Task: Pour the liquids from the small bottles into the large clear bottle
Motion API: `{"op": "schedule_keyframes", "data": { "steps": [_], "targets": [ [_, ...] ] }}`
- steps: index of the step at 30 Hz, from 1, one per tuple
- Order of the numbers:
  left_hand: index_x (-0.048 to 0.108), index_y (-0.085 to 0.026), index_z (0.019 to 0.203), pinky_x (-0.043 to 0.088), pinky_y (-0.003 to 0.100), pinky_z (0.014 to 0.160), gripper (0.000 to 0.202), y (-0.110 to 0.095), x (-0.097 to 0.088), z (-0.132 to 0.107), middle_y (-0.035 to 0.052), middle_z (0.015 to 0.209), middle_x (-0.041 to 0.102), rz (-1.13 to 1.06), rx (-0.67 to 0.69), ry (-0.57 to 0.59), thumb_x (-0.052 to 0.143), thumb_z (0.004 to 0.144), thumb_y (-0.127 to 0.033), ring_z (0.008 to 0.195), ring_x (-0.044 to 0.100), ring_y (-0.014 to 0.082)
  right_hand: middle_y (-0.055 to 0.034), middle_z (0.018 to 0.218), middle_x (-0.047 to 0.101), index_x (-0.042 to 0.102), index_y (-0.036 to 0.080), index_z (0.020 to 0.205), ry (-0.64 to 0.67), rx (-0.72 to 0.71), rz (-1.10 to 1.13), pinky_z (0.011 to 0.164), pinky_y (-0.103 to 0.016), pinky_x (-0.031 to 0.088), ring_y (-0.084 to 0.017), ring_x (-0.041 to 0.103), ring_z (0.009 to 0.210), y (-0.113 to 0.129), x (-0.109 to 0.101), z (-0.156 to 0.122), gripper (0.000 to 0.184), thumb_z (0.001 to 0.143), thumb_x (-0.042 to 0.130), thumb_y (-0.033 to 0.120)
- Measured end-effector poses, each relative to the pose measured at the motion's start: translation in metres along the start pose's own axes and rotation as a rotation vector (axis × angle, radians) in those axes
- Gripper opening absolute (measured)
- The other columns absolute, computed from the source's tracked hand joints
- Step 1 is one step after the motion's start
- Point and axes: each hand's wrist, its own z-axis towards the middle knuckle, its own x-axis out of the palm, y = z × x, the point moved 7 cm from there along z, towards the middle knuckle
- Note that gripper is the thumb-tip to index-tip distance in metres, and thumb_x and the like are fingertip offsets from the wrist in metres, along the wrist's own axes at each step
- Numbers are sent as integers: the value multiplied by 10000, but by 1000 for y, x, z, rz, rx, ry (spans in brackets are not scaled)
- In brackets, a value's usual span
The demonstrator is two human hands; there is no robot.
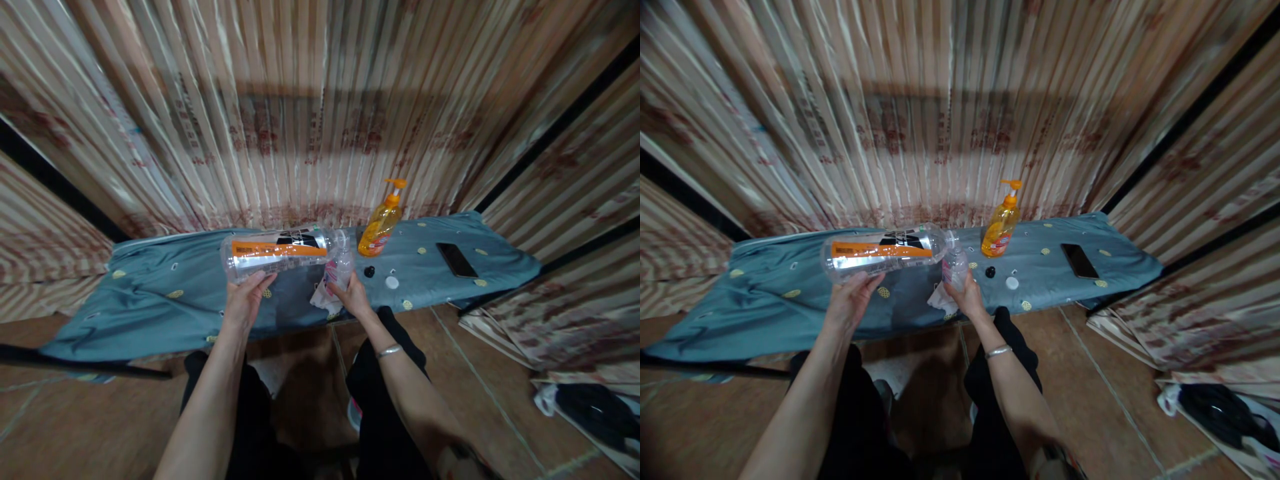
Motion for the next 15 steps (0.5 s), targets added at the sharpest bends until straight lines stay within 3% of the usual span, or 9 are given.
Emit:
{"op": "schedule_keyframes", "data": {
  "steps": [15],
  "targets": [
    [765,-193,813,692,350,760,506,1,-1,0,20,890,824,3,-5,-3,1045,392,-212,811,784,208,-118,1109,806,603,188,1386,-16,-23,-15,926,-481,634,-375,771,1130,-5,1,2,692,770,845,392]
  ]
}}
